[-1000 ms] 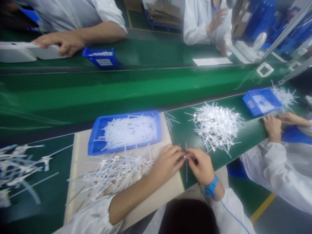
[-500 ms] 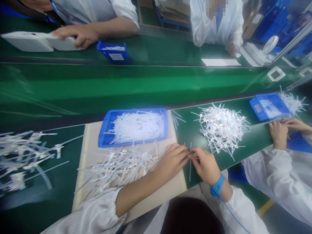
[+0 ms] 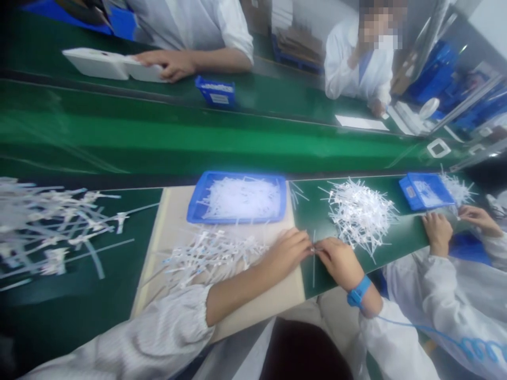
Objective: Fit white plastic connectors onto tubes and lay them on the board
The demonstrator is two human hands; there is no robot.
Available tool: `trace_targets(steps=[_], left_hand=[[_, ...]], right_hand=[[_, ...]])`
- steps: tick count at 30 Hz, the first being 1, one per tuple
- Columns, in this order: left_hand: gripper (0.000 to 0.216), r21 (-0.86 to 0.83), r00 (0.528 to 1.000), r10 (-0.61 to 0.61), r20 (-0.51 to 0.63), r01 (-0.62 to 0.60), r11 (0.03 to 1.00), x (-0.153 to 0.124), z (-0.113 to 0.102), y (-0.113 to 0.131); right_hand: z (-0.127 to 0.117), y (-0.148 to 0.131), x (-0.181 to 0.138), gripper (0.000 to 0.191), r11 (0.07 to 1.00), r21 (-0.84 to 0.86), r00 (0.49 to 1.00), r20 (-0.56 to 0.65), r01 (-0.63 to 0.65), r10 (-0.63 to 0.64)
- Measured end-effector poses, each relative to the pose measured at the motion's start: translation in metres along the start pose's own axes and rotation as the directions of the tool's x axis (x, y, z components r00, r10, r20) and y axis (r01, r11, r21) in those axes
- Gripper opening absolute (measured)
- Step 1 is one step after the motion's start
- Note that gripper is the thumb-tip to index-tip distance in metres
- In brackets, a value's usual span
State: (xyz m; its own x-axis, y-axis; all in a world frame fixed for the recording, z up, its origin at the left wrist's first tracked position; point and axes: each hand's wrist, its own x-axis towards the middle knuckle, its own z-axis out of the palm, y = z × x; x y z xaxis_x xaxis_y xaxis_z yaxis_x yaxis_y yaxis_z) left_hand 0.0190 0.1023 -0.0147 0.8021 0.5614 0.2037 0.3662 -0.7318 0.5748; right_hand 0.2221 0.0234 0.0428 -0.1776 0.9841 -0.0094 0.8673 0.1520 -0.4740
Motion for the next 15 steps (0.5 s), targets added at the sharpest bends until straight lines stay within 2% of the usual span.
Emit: trace_targets(steps=[9,15], left_hand=[[0.020,-0.010,1.000,0.005,0.018,-0.005,1.000,0.004,-0.004,0.001],[0.025,-0.055,1.000,0.018,-0.014,-0.019,0.998,0.001,-0.005,0.002]], right_hand=[[-0.005,-0.014,0.006,0.012,0.982,-0.188,0.992,0.125,0.018,0.006],[0.000,-0.018,0.003,0.018,0.968,-0.248,0.994,0.109,0.038,-0.011]])
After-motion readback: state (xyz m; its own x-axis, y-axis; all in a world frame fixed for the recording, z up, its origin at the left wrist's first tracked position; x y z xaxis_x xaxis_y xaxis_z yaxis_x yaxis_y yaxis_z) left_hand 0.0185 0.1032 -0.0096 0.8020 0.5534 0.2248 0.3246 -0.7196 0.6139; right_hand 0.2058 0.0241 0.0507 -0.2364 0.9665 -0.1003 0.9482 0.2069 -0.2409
